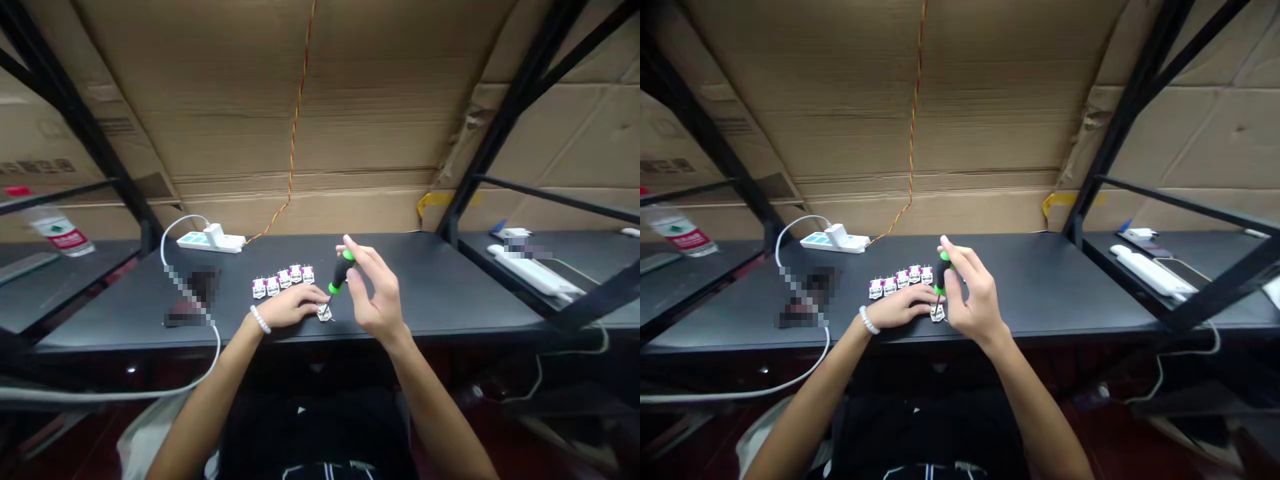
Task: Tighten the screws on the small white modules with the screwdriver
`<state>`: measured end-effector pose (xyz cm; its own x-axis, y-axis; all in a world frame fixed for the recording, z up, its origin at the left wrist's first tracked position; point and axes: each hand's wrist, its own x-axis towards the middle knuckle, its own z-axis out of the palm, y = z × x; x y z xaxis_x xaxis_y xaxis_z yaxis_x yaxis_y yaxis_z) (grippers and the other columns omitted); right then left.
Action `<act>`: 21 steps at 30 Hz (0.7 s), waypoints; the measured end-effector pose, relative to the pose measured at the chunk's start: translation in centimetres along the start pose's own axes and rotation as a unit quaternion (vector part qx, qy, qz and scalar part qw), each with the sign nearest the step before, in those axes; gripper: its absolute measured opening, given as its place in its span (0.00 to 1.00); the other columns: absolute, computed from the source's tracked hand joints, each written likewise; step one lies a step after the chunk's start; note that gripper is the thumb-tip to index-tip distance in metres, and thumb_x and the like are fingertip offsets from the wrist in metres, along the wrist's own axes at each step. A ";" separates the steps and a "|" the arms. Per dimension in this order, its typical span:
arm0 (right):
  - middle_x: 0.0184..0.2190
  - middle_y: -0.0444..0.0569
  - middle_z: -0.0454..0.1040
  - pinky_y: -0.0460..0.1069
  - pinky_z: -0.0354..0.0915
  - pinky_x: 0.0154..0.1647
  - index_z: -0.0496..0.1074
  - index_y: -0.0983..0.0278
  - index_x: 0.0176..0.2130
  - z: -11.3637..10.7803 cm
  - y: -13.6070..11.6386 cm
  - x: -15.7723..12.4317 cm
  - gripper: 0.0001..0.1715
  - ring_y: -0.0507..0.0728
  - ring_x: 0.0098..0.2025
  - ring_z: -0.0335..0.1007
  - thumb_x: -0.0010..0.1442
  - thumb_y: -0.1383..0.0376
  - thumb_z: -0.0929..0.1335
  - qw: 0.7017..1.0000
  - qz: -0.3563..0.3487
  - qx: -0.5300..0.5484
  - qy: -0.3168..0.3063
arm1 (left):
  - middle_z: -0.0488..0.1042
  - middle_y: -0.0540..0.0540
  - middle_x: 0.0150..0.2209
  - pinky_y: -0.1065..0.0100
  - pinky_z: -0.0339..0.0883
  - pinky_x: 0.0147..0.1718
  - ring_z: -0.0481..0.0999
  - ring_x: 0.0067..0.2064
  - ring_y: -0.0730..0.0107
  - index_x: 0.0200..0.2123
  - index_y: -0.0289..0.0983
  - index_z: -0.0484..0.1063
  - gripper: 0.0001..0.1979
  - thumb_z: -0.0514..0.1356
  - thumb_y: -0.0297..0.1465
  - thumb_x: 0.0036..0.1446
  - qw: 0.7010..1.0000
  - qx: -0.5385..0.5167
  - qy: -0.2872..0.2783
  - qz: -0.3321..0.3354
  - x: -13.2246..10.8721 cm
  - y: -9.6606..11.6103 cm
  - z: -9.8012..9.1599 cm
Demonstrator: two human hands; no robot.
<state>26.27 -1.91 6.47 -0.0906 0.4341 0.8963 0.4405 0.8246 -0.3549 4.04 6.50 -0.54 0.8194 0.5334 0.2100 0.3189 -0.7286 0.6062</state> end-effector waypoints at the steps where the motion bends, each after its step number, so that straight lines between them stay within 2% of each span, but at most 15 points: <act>1: 0.57 0.57 0.78 0.61 0.78 0.58 0.68 0.55 0.72 0.0 0.0 0.0 0.32 0.63 0.56 0.78 0.73 0.70 0.63 1.000 0.001 0.004 -0.003 | 0.81 0.39 0.60 0.53 0.68 0.68 0.80 0.62 0.55 0.58 0.40 0.82 0.16 0.60 0.36 0.75 1.000 -0.001 0.000 0.000 0.0 0.0 0.0; 5: 0.49 0.54 0.74 0.57 0.79 0.48 0.76 0.56 0.65 0.2 0.0 0.0 0.27 0.60 0.47 0.77 0.68 0.65 0.73 0.999 0.001 -0.041 0.036 | 0.81 0.39 0.61 0.52 0.67 0.69 0.79 0.63 0.55 0.57 0.40 0.83 0.14 0.61 0.35 0.75 1.000 -0.005 0.004 0.000 0.0 0.1 0.0; 7: 0.48 0.53 0.74 0.56 0.79 0.45 0.76 0.55 0.65 0.3 0.0 -0.1 0.28 0.59 0.44 0.76 0.68 0.65 0.73 0.997 0.005 -0.057 0.046 | 0.81 0.41 0.61 0.52 0.68 0.68 0.79 0.62 0.55 0.57 0.41 0.83 0.14 0.61 0.35 0.75 1.000 -0.005 0.004 0.000 0.0 0.2 0.0; 12: 0.57 0.57 0.77 0.62 0.77 0.57 0.66 0.55 0.73 0.0 0.2 -0.1 0.33 0.63 0.57 0.77 0.74 0.70 0.63 1.000 0.004 -0.009 0.001 | 0.81 0.39 0.60 0.54 0.69 0.68 0.80 0.62 0.55 0.58 0.40 0.82 0.15 0.61 0.36 0.75 1.000 -0.003 0.004 0.001 0.0 0.1 0.0; 14: 0.55 0.57 0.76 0.61 0.78 0.55 0.69 0.56 0.71 0.0 0.1 -0.1 0.30 0.63 0.55 0.78 0.73 0.67 0.66 1.000 0.006 -0.020 0.011 | 0.82 0.38 0.60 0.54 0.69 0.68 0.80 0.62 0.55 0.58 0.39 0.82 0.15 0.61 0.36 0.75 1.000 -0.006 0.006 0.003 0.0 0.1 0.0; 18: 0.47 0.53 0.74 0.57 0.79 0.44 0.75 0.56 0.66 0.2 0.0 -0.1 0.29 0.59 0.43 0.76 0.68 0.64 0.73 0.996 0.016 -0.072 0.040 | 0.81 0.41 0.60 0.52 0.68 0.68 0.79 0.62 0.55 0.56 0.42 0.83 0.14 0.61 0.36 0.75 1.000 -0.006 0.006 -0.001 0.0 0.1 0.1; 21: 0.51 0.55 0.76 0.58 0.79 0.49 0.69 0.56 0.71 0.1 0.0 -0.1 0.32 0.61 0.48 0.77 0.71 0.68 0.67 0.998 0.014 -0.057 0.021 | 0.82 0.40 0.60 0.53 0.68 0.68 0.79 0.61 0.56 0.57 0.41 0.83 0.15 0.61 0.35 0.75 1.000 -0.004 0.002 -0.001 0.0 0.1 0.0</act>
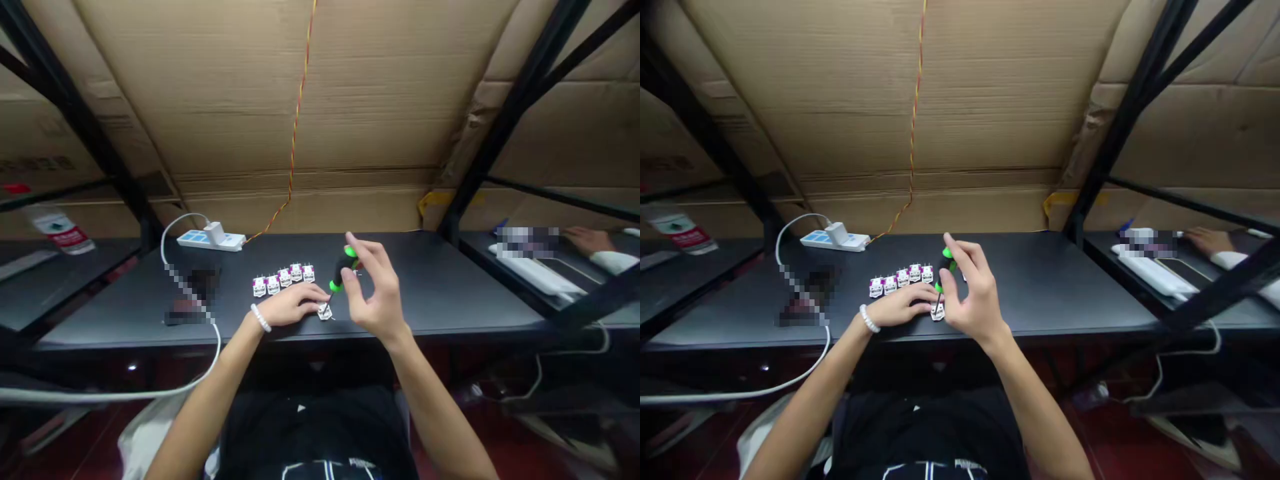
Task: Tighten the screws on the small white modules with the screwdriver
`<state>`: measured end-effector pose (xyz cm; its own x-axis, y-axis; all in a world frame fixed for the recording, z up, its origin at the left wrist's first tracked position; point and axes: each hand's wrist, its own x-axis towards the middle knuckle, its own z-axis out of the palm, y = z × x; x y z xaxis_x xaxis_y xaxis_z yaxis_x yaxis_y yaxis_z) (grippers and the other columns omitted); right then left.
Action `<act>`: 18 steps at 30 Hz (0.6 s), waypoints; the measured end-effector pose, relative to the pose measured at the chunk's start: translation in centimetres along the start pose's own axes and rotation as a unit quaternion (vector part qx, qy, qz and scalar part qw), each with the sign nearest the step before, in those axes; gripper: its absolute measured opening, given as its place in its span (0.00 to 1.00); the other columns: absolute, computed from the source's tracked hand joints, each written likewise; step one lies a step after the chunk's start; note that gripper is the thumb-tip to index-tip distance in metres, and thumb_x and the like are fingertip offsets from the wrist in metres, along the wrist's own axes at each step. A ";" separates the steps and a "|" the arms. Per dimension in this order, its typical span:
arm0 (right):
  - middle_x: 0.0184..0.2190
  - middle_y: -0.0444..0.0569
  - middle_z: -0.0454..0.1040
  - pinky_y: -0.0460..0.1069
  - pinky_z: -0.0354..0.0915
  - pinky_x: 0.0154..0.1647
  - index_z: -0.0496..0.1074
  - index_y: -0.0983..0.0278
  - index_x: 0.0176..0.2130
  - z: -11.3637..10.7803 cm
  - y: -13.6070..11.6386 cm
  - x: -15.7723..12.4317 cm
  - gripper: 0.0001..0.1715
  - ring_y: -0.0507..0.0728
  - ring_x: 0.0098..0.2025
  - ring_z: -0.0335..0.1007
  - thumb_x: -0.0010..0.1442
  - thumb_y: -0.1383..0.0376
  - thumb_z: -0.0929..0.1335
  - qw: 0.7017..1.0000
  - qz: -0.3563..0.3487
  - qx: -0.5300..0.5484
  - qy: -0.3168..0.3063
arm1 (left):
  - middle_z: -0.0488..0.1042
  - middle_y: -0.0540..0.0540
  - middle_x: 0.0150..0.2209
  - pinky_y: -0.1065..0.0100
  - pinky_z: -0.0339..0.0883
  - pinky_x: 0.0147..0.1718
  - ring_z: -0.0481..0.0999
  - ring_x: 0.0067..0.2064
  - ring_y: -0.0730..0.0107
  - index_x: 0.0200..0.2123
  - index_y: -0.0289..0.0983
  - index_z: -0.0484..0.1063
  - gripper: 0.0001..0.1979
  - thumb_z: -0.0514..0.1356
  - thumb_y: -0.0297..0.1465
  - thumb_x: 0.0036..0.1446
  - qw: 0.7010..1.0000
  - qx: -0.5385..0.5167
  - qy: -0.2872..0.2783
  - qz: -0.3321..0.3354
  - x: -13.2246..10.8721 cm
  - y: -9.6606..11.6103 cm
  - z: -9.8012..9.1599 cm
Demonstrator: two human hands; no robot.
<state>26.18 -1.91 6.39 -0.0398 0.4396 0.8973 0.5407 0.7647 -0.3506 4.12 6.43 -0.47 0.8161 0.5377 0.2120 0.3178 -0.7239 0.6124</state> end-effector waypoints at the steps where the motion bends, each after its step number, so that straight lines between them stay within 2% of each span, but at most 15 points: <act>1: 0.53 0.56 0.77 0.59 0.79 0.51 0.67 0.56 0.72 0.0 0.0 0.0 0.34 0.61 0.51 0.78 0.71 0.69 0.65 1.000 -0.003 0.011 -0.009 | 0.82 0.39 0.60 0.54 0.68 0.68 0.79 0.61 0.56 0.58 0.40 0.82 0.15 0.61 0.35 0.75 1.000 0.001 -0.001 0.001 0.0 0.0 0.0; 3: 0.54 0.56 0.78 0.60 0.78 0.52 0.67 0.56 0.73 -0.1 0.0 0.0 0.34 0.62 0.52 0.78 0.71 0.69 0.64 1.000 -0.011 0.022 -0.015 | 0.81 0.38 0.60 0.55 0.68 0.68 0.79 0.62 0.56 0.58 0.39 0.82 0.15 0.61 0.34 0.75 1.000 0.002 -0.003 0.001 0.0 0.0 0.0; 9: 0.45 0.53 0.75 0.54 0.78 0.41 0.76 0.58 0.64 0.2 -0.1 0.0 0.27 0.59 0.43 0.76 0.68 0.65 0.73 0.998 -0.029 -0.033 0.041 | 0.81 0.41 0.61 0.56 0.67 0.69 0.78 0.63 0.57 0.56 0.41 0.83 0.13 0.62 0.34 0.74 1.000 0.003 0.003 -0.001 -0.1 -0.2 0.1; 14: 0.53 0.56 0.78 0.59 0.78 0.51 0.67 0.57 0.72 0.0 -0.2 -0.1 0.34 0.62 0.52 0.78 0.71 0.71 0.63 1.000 -0.029 0.011 0.004 | 0.81 0.41 0.61 0.54 0.68 0.68 0.79 0.62 0.57 0.59 0.42 0.82 0.15 0.61 0.34 0.74 1.000 0.000 0.000 -0.009 -0.1 0.1 0.0; 16: 0.53 0.57 0.78 0.60 0.78 0.51 0.68 0.57 0.72 -0.1 -0.3 0.0 0.33 0.63 0.52 0.79 0.71 0.70 0.64 0.999 -0.029 0.021 -0.001 | 0.81 0.41 0.61 0.53 0.68 0.68 0.79 0.62 0.56 0.58 0.41 0.82 0.15 0.61 0.34 0.74 1.000 -0.002 -0.001 -0.006 0.0 0.3 -0.1; 18: 0.50 0.56 0.77 0.59 0.79 0.47 0.72 0.57 0.68 -0.1 -0.4 0.0 0.30 0.62 0.49 0.78 0.70 0.66 0.69 1.000 -0.027 0.006 0.010 | 0.81 0.40 0.61 0.52 0.68 0.68 0.79 0.62 0.54 0.56 0.41 0.83 0.14 0.61 0.34 0.74 1.000 -0.003 -0.001 -0.002 0.0 0.4 -0.1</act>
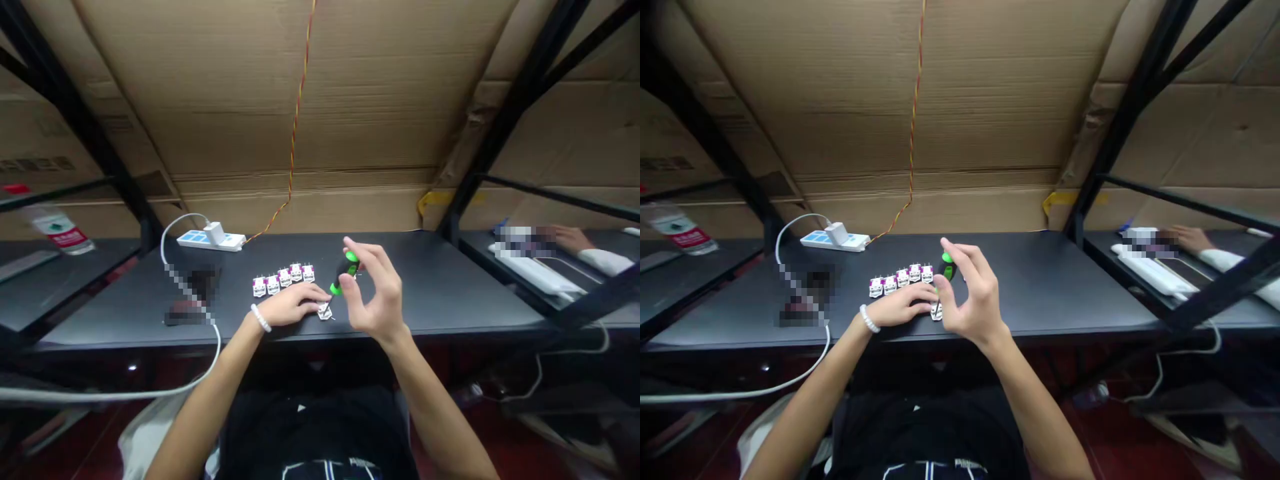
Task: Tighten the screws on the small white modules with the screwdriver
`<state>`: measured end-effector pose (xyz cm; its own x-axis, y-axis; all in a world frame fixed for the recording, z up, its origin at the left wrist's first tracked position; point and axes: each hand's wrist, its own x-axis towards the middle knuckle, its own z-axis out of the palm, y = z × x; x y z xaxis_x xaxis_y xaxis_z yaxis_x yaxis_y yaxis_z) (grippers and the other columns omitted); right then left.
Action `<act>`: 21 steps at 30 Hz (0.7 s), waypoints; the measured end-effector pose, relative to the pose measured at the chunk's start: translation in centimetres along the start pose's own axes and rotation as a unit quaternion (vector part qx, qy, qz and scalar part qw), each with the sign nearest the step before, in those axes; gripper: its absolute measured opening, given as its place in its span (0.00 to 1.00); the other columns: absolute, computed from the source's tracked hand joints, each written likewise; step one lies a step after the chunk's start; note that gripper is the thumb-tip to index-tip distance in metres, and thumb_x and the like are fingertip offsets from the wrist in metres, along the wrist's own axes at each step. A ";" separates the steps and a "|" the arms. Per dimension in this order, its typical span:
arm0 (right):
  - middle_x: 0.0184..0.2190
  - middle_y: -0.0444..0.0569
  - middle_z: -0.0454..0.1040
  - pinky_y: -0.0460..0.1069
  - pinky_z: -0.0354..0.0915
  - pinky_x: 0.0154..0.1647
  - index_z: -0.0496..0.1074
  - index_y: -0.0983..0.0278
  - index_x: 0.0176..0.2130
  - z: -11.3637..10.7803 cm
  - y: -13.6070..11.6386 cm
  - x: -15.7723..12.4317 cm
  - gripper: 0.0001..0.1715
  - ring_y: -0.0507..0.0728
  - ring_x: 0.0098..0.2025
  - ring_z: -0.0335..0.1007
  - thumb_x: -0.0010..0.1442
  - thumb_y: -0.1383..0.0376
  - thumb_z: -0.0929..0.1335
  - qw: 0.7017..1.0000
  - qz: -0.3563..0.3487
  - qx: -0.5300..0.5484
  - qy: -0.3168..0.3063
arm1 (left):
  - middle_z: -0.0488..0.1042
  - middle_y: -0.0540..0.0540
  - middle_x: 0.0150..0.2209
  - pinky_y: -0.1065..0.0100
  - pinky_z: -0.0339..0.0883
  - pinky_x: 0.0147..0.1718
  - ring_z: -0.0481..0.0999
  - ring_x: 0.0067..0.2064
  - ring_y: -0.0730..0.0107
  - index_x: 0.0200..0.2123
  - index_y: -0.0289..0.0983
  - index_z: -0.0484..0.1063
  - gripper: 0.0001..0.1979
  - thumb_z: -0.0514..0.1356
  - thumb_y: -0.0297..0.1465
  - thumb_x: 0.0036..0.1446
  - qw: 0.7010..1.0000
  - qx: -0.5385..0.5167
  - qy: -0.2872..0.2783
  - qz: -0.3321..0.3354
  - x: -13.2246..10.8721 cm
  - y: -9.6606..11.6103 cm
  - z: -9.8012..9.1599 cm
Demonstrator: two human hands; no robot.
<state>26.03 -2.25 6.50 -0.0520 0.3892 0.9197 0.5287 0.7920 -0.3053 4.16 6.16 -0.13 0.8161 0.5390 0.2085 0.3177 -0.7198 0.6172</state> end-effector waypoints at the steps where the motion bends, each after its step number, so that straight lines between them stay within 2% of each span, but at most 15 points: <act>1: 0.48 0.55 0.76 0.58 0.79 0.44 0.74 0.57 0.66 0.0 0.0 0.0 0.28 0.62 0.46 0.78 0.68 0.65 0.71 1.000 0.002 -0.015 0.010 | 0.81 0.40 0.61 0.53 0.67 0.68 0.79 0.63 0.54 0.56 0.41 0.84 0.14 0.61 0.34 0.74 1.000 0.001 0.001 0.001 0.0 0.0 0.0; 4: 0.45 0.53 0.74 0.56 0.79 0.40 0.77 0.57 0.64 0.0 0.0 0.0 0.26 0.59 0.42 0.76 0.68 0.65 0.73 0.998 0.008 -0.051 0.031 | 0.82 0.42 0.61 0.55 0.68 0.68 0.79 0.63 0.55 0.56 0.42 0.84 0.14 0.61 0.35 0.74 1.000 0.003 0.006 0.000 0.0 -0.1 0.1; 8: 0.54 0.57 0.77 0.59 0.79 0.52 0.67 0.56 0.73 -0.1 0.1 0.1 0.33 0.62 0.53 0.78 0.73 0.71 0.63 1.000 0.009 -0.004 -0.010 | 0.82 0.40 0.60 0.55 0.69 0.67 0.80 0.61 0.56 0.58 0.41 0.83 0.14 0.61 0.35 0.74 1.000 0.007 0.005 0.001 0.1 -0.3 0.2; 10: 0.56 0.58 0.77 0.61 0.78 0.56 0.66 0.56 0.74 -0.2 0.2 0.1 0.34 0.63 0.56 0.78 0.73 0.71 0.63 1.000 0.007 0.012 -0.021 | 0.82 0.39 0.60 0.54 0.69 0.67 0.80 0.62 0.56 0.58 0.40 0.82 0.15 0.62 0.35 0.74 1.000 0.008 0.005 0.001 0.1 -0.3 0.2; 14: 0.49 0.55 0.74 0.56 0.80 0.44 0.73 0.57 0.68 0.1 0.3 0.0 0.31 0.60 0.46 0.77 0.68 0.65 0.72 1.000 0.008 -0.026 0.005 | 0.82 0.40 0.60 0.54 0.68 0.68 0.80 0.62 0.55 0.55 0.41 0.84 0.14 0.61 0.36 0.75 1.000 0.011 0.006 -0.002 0.0 -0.2 0.1; 16: 0.48 0.54 0.73 0.55 0.79 0.43 0.73 0.56 0.68 0.2 0.3 -0.1 0.31 0.59 0.44 0.76 0.69 0.65 0.72 0.999 0.013 -0.035 0.011 | 0.81 0.41 0.60 0.54 0.68 0.68 0.80 0.62 0.55 0.56 0.41 0.84 0.14 0.61 0.36 0.75 1.000 0.012 0.005 -0.003 0.0 -0.2 0.1; 21: 0.56 0.59 0.78 0.61 0.78 0.56 0.64 0.58 0.74 0.1 0.4 0.1 0.34 0.64 0.55 0.78 0.73 0.69 0.63 0.999 0.018 0.000 -0.030 | 0.82 0.39 0.59 0.55 0.69 0.67 0.80 0.61 0.56 0.57 0.40 0.83 0.16 0.60 0.37 0.75 1.000 0.003 0.001 0.006 0.1 -0.4 0.1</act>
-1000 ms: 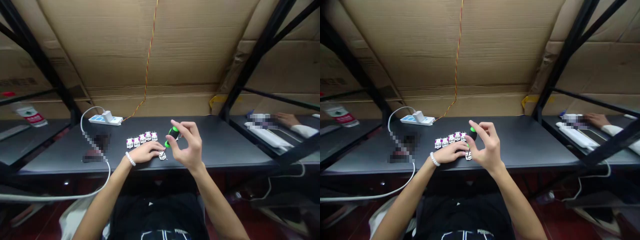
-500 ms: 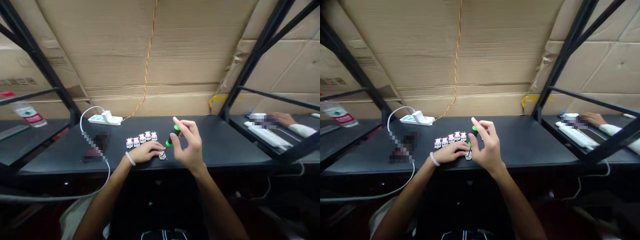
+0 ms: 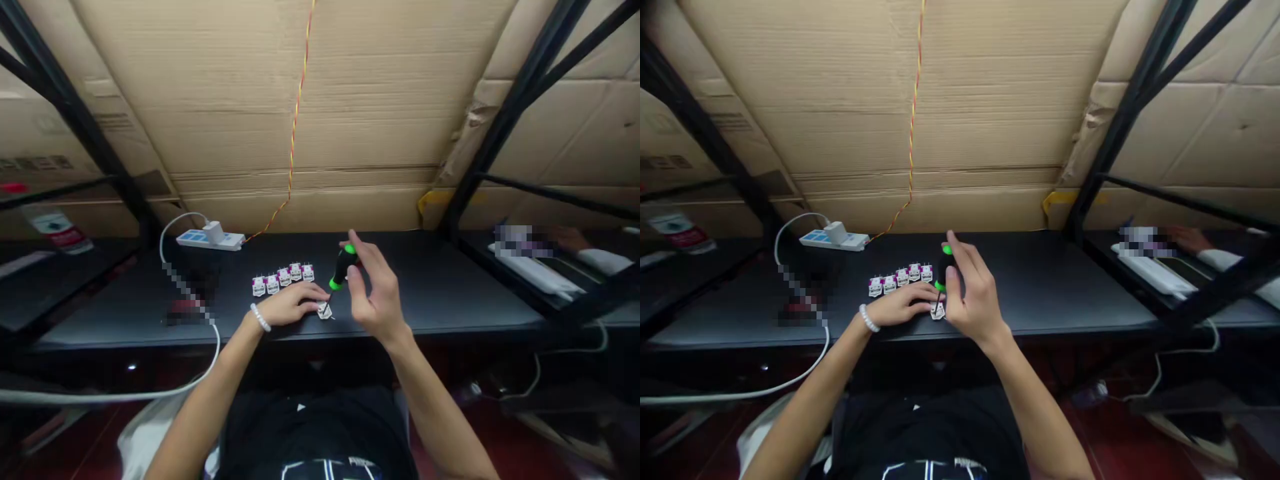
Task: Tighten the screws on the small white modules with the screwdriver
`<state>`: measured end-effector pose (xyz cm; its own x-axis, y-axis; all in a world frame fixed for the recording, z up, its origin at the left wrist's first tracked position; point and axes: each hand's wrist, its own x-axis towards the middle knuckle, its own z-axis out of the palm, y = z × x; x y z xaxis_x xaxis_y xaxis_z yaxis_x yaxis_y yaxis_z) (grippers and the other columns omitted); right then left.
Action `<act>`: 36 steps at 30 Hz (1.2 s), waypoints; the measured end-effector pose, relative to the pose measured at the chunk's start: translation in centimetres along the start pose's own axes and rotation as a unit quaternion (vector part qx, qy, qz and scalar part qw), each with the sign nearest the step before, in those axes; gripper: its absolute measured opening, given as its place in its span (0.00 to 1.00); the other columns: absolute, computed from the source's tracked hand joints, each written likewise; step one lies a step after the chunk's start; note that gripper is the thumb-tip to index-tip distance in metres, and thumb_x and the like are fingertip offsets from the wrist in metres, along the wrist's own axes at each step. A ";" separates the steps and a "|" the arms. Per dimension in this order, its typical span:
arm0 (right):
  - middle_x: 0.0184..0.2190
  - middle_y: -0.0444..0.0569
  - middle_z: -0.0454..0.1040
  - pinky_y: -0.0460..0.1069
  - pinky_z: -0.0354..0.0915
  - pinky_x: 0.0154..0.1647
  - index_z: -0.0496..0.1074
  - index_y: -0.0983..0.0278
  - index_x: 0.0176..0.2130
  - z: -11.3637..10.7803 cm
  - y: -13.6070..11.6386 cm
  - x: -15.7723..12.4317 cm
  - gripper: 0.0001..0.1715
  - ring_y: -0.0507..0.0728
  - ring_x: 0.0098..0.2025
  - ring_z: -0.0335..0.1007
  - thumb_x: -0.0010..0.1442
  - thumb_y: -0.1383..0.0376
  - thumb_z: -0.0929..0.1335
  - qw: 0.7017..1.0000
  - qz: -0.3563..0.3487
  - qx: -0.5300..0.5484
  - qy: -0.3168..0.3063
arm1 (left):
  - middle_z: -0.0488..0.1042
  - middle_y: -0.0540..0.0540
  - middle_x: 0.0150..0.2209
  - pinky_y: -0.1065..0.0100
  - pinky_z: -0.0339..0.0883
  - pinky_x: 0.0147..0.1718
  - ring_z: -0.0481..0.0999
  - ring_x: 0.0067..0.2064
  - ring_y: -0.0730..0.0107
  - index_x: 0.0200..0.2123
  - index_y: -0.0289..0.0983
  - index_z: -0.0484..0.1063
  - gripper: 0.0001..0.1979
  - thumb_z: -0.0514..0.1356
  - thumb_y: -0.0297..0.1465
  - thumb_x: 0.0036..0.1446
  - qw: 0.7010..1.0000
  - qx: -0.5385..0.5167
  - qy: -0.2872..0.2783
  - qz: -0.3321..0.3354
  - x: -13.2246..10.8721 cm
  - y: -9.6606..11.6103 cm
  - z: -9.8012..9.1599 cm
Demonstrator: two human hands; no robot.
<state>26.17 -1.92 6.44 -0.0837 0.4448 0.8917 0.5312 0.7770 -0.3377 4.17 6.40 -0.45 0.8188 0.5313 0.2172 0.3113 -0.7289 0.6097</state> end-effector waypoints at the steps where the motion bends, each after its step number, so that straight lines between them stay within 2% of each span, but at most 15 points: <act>1: 0.55 0.59 0.79 0.61 0.78 0.55 0.65 0.58 0.74 0.0 0.0 0.0 0.34 0.64 0.54 0.78 0.73 0.69 0.64 1.000 0.001 0.002 -0.002 | 0.82 0.39 0.59 0.55 0.69 0.67 0.80 0.61 0.56 0.57 0.39 0.83 0.16 0.60 0.37 0.75 1.000 -0.002 0.001 0.001 0.0 0.0 0.0; 6: 0.49 0.54 0.77 0.57 0.79 0.44 0.73 0.55 0.66 0.1 0.1 0.0 0.29 0.60 0.44 0.77 0.68 0.62 0.74 0.999 0.015 -0.030 0.025 | 0.81 0.41 0.61 0.53 0.68 0.68 0.79 0.63 0.55 0.55 0.42 0.84 0.14 0.60 0.37 0.75 1.000 0.001 0.005 -0.009 0.0 -0.1 0.1; 8: 0.50 0.55 0.75 0.58 0.80 0.47 0.71 0.56 0.69 0.1 0.2 0.0 0.30 0.60 0.45 0.77 0.71 0.64 0.70 0.999 0.020 -0.032 0.024 | 0.81 0.41 0.60 0.53 0.68 0.68 0.79 0.62 0.56 0.57 0.42 0.83 0.15 0.60 0.36 0.75 1.000 0.001 0.002 -0.007 0.0 -0.1 0.1; 11: 0.57 0.58 0.75 0.61 0.77 0.57 0.60 0.57 0.76 0.0 0.3 -0.1 0.36 0.63 0.56 0.77 0.73 0.69 0.62 1.000 0.013 -0.001 -0.015 | 0.82 0.40 0.60 0.54 0.68 0.68 0.79 0.62 0.56 0.59 0.41 0.82 0.16 0.60 0.36 0.75 1.000 -0.001 0.003 0.001 0.0 0.0 0.0; 13: 0.59 0.59 0.75 0.63 0.76 0.61 0.58 0.57 0.77 -0.1 0.3 -0.1 0.37 0.64 0.60 0.75 0.73 0.70 0.61 0.999 0.005 0.018 -0.030 | 0.82 0.39 0.60 0.55 0.69 0.68 0.80 0.61 0.57 0.58 0.40 0.82 0.16 0.61 0.36 0.75 1.000 -0.001 0.004 0.001 0.0 0.0 0.0; 15: 0.57 0.59 0.75 0.62 0.77 0.57 0.63 0.58 0.74 -0.1 0.3 0.0 0.34 0.64 0.57 0.76 0.72 0.67 0.65 1.000 0.003 0.014 -0.019 | 0.82 0.40 0.60 0.55 0.68 0.68 0.79 0.62 0.57 0.58 0.41 0.83 0.15 0.61 0.36 0.75 1.000 0.000 0.005 0.000 0.0 -0.1 0.1; 17: 0.53 0.56 0.75 0.60 0.79 0.50 0.71 0.57 0.69 0.0 0.2 0.0 0.30 0.62 0.50 0.77 0.70 0.64 0.70 1.000 0.008 -0.009 0.009 | 0.81 0.41 0.61 0.55 0.68 0.68 0.79 0.62 0.56 0.57 0.41 0.83 0.15 0.61 0.36 0.75 1.000 0.000 0.007 -0.002 0.0 -0.1 0.1; 19: 0.50 0.54 0.74 0.59 0.79 0.48 0.73 0.56 0.67 -0.1 0.2 0.0 0.29 0.61 0.45 0.77 0.69 0.64 0.72 0.999 0.010 -0.028 0.026 | 0.81 0.41 0.61 0.54 0.68 0.68 0.79 0.63 0.55 0.57 0.42 0.83 0.14 0.61 0.35 0.74 1.000 -0.001 0.006 -0.002 0.0 -0.2 0.1; 24: 0.59 0.59 0.75 0.64 0.76 0.60 0.61 0.56 0.76 -0.3 0.2 0.0 0.37 0.65 0.60 0.75 0.72 0.69 0.63 1.000 -0.002 0.016 -0.027 | 0.82 0.39 0.60 0.54 0.68 0.68 0.80 0.62 0.55 0.58 0.41 0.82 0.15 0.61 0.35 0.74 1.000 -0.005 0.005 -0.004 0.0 0.0 0.0; 28: 0.51 0.55 0.72 0.59 0.79 0.49 0.73 0.55 0.68 -0.3 0.1 0.0 0.31 0.61 0.48 0.76 0.68 0.65 0.72 1.000 0.002 -0.011 0.008 | 0.82 0.41 0.60 0.54 0.68 0.68 0.79 0.62 0.56 0.55 0.42 0.84 0.14 0.61 0.37 0.75 1.000 0.000 0.004 -0.003 -0.1 0.0 0.0; 30: 0.48 0.53 0.71 0.57 0.79 0.46 0.73 0.55 0.68 -0.2 0.2 0.0 0.31 0.59 0.44 0.75 0.68 0.66 0.73 1.000 0.007 -0.017 0.014 | 0.82 0.41 0.60 0.53 0.68 0.68 0.79 0.62 0.55 0.55 0.42 0.84 0.14 0.61 0.37 0.75 1.000 0.001 0.005 -0.002 0.0 -0.1 0.0; 34: 0.56 0.57 0.74 0.61 0.76 0.58 0.62 0.55 0.76 -0.3 0.3 -0.1 0.37 0.63 0.56 0.76 0.72 0.70 0.63 0.999 0.010 0.025 -0.019 | 0.82 0.40 0.59 0.55 0.68 0.67 0.80 0.61 0.56 0.58 0.41 0.83 0.15 0.61 0.37 0.75 1.000 -0.002 0.005 -0.002 0.0 0.0 0.0; 36: 0.58 0.57 0.74 0.62 0.76 0.58 0.62 0.55 0.75 -0.3 0.3 -0.1 0.36 0.64 0.58 0.75 0.73 0.69 0.63 0.999 0.011 0.033 -0.025 | 0.82 0.40 0.60 0.55 0.68 0.68 0.80 0.62 0.57 0.58 0.41 0.82 0.15 0.61 0.36 0.75 1.000 -0.004 0.002 -0.003 0.0 0.1 0.0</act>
<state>26.63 -1.88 6.35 -0.1143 0.4825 0.8684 0.4765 0.7937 -0.3782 4.18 6.35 -0.42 0.8151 0.5370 0.2174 0.3114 -0.7226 0.6171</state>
